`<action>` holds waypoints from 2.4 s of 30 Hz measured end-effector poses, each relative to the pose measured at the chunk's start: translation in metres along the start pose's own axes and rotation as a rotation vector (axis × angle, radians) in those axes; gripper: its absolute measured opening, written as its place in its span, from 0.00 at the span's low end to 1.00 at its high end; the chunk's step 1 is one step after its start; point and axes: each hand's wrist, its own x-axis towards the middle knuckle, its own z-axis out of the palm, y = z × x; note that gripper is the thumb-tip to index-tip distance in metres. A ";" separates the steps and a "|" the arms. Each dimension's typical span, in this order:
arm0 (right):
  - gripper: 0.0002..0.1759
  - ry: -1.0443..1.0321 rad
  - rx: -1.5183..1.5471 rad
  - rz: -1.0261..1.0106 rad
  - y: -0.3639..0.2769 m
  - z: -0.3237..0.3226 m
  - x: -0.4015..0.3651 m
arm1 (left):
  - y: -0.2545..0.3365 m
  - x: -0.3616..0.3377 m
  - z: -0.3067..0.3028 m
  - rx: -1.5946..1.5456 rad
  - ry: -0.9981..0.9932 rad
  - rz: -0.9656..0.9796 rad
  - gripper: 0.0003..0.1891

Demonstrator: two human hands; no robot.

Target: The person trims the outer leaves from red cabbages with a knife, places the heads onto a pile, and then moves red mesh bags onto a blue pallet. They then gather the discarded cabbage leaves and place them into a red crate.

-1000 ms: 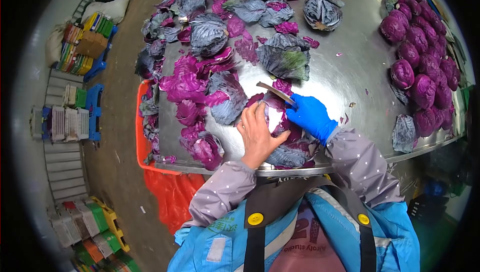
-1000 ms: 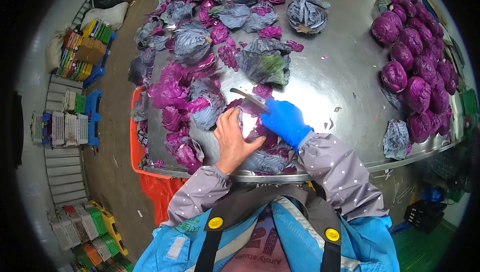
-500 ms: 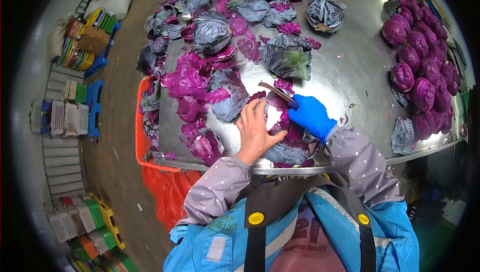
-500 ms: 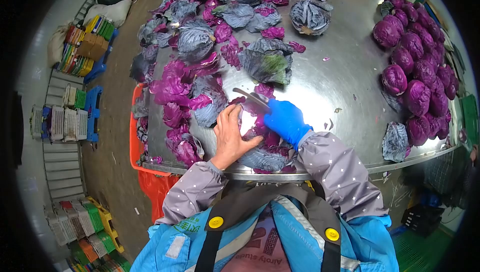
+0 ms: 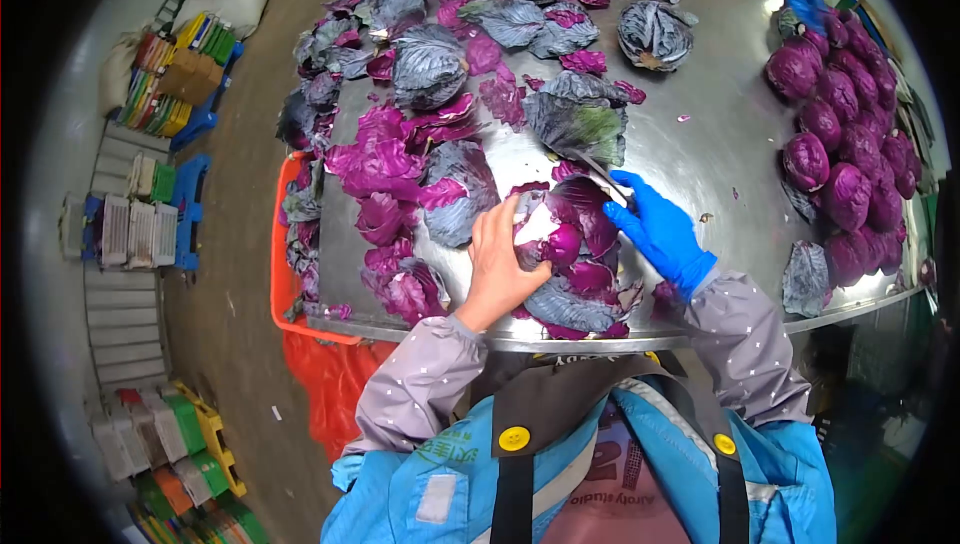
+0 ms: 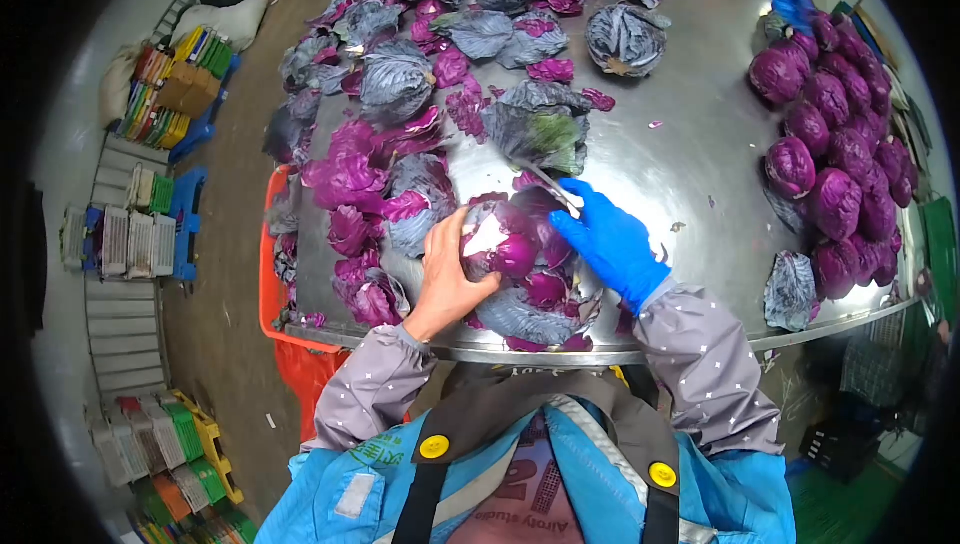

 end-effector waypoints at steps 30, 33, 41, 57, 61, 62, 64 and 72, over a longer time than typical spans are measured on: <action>0.15 -0.116 -0.394 -0.229 -0.005 0.036 0.079 | 0.028 0.019 0.037 0.123 0.188 -0.009 0.47; 0.14 -0.029 -0.431 -0.167 0.023 0.037 0.089 | 0.030 0.007 0.034 0.127 0.135 -0.013 0.48; 0.20 -0.212 -0.087 0.047 0.052 0.035 0.038 | -0.023 -0.031 -0.005 -0.004 0.050 -0.085 0.47; 0.24 0.072 -0.043 -0.364 0.000 0.050 -0.015 | 0.010 0.003 0.017 -0.004 0.064 -0.059 0.51; 0.28 -0.003 -0.218 -0.251 -0.023 0.050 0.001 | 0.009 0.001 0.025 0.014 0.091 -0.091 0.51; 0.28 -0.011 -0.215 -0.255 -0.024 0.048 0.007 | 0.010 0.002 0.026 0.031 0.090 -0.087 0.51; 0.27 -0.099 -0.285 -0.245 -0.024 0.044 0.019 | 0.010 0.003 0.027 0.049 0.095 -0.088 0.51; 0.20 -0.033 -0.349 -0.178 0.035 0.064 0.078 | 0.007 -0.008 0.028 0.000 0.071 0.057 0.53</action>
